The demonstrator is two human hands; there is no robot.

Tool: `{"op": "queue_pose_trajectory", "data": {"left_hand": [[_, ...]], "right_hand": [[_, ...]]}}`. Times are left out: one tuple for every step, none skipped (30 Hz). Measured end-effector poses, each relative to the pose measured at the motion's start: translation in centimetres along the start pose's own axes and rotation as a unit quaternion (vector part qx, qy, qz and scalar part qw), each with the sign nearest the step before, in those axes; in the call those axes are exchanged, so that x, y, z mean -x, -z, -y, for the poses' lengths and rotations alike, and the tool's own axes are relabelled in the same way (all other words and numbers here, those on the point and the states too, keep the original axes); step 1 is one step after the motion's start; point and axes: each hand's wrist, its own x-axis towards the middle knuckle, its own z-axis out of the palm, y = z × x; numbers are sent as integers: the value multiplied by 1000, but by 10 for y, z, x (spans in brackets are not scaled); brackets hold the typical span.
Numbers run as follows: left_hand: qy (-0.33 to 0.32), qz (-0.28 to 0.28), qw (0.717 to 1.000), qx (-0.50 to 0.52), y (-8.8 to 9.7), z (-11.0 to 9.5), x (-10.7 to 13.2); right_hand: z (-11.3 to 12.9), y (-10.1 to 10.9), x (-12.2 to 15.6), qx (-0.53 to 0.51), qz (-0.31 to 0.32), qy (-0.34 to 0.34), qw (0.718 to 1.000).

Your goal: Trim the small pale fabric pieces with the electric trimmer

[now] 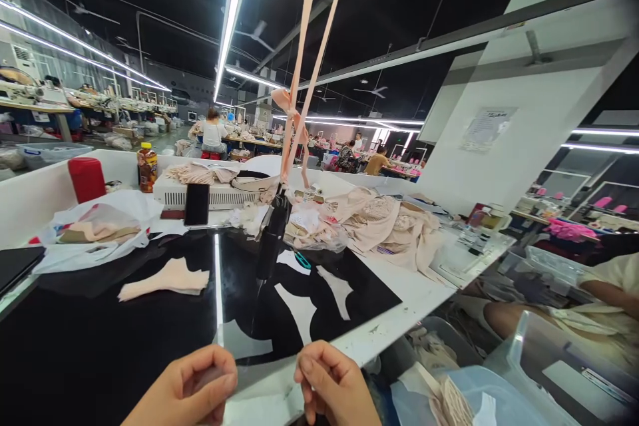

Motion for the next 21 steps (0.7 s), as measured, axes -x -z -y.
{"op": "queue_pose_trajectory", "data": {"left_hand": [[7,-10,1000,23,0,0,0],[13,-20,999,47,-1,0,0],[16,-28,997,69,-2,-1,0],[17,-35,995,87,-3,-2,1],[16,-41,994,101,-5,-3,2],[16,-46,993,109,-6,-5,3],[16,-51,992,113,-8,-6,4],[17,-57,992,114,-9,-8,6],[18,-63,991,114,-10,-9,7],[21,-67,991,111,-11,-11,8],[23,-70,991,109,-11,-12,9],[24,-73,991,106,-12,-13,10],[25,-75,992,103,-12,-14,11],[24,-76,992,101,-12,-14,11],[24,-76,992,99,-11,-14,12],[26,-76,992,97,-11,-15,12],[30,-75,992,96,-11,-15,12],[37,-72,992,95,-11,-15,12],[44,-70,992,95,-10,-15,12],[51,-69,992,96,-10,-14,11],[56,-68,991,100,-10,-14,11]], "right_hand": [[0,-1,1,-1,-6,1,1000],[1,-1,1,-1,-12,2,1000],[1,-1,2,-1,-20,3,1000],[1,-1,3,1,-28,2,1000],[1,-1,4,4,-37,1,999],[0,0,4,7,-44,-1,999],[0,1,4,9,-51,-3,999],[-1,2,4,10,-55,-5,998],[-2,2,4,9,-57,-8,998],[-2,3,4,7,-57,-12,998],[-3,4,4,4,-57,-17,998],[-3,5,4,3,-57,-22,998],[-3,5,4,3,-57,-28,998],[-3,5,4,4,-57,-34,998],[-3,5,4,4,-59,-40,997],[-3,5,4,3,-60,-45,997],[-3,5,4,-2,-60,-51,997],[-3,5,4,-10,-59,-58,997],[-3,4,4,-20,-55,-66,996],[-3,4,4,-31,-50,-76,995],[-3,4,4,-43,-43,-88,994]]}}
